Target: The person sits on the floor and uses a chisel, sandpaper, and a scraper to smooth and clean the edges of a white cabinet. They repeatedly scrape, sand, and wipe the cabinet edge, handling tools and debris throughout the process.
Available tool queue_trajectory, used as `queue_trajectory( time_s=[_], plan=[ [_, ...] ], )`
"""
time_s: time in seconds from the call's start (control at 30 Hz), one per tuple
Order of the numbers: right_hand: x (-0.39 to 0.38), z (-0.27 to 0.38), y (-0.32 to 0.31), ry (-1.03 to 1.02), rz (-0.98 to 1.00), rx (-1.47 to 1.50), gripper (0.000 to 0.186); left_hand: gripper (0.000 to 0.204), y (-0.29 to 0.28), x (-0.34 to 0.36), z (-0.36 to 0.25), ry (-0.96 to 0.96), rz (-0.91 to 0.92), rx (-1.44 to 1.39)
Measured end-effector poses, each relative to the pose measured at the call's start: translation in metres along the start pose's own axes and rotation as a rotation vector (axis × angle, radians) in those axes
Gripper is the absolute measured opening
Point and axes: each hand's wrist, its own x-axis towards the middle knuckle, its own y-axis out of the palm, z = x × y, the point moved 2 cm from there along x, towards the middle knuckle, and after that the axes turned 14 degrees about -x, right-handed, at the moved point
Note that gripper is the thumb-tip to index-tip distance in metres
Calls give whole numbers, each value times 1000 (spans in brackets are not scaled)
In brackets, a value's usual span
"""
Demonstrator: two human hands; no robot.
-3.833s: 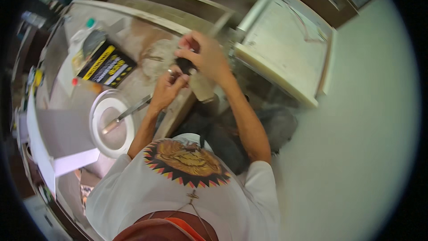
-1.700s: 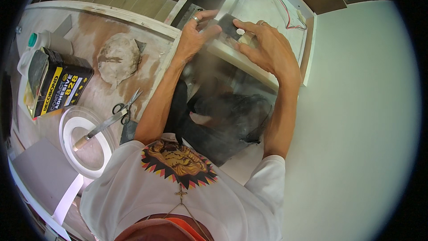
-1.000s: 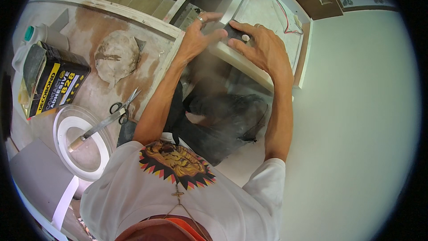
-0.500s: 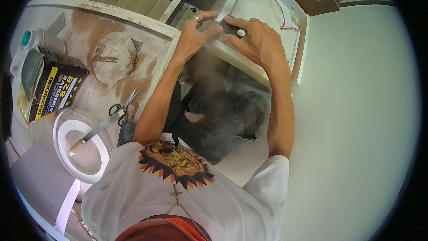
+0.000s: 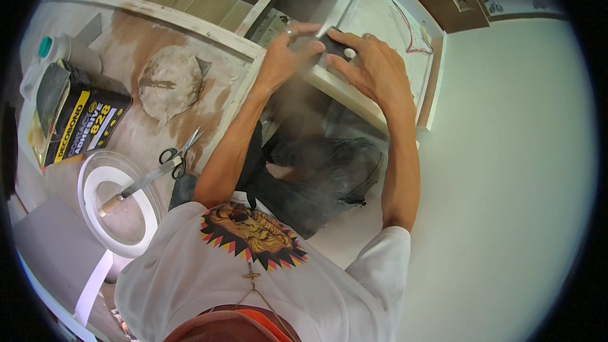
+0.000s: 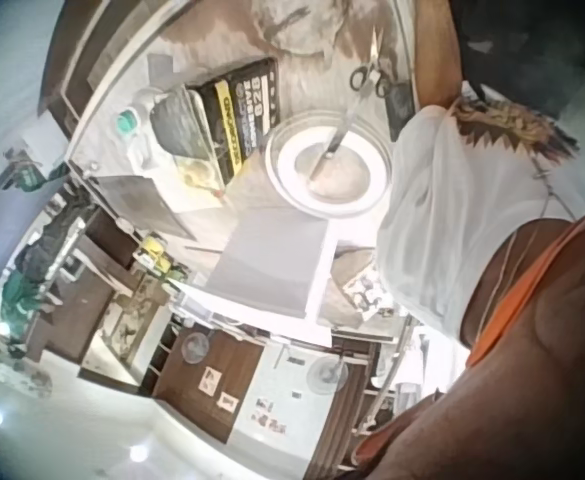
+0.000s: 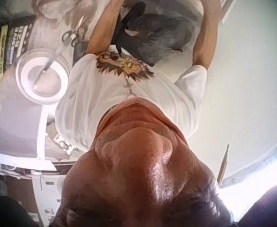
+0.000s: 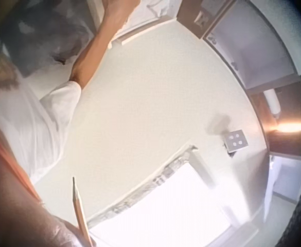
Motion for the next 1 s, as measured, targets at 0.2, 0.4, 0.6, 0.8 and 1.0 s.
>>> queue_trajectory(
  time_s=[0.2, 0.4, 0.6, 0.8, 1.0],
  plan=[
    [-3, -2, 5, -19, -35, -25, 46, 46, 1, -2, -1, -16, 46, 48],
    [11, 15, -6, 56, 118, -44, 49, 50, -6, 1, -5, -95, 25, -96],
    [-16, -15, -5, 210, 28, 185, 54, 45, -7, -1, -13, 39, 74, 88],
    [-33, -26, 19, 224, -161, 360, 50, 27, 5, 0, -16, 418, 94, 409],
    [-36, -24, 18, 268, -137, 486, 49, 21, 11, -4, -18, 392, 90, 429]
  ],
)
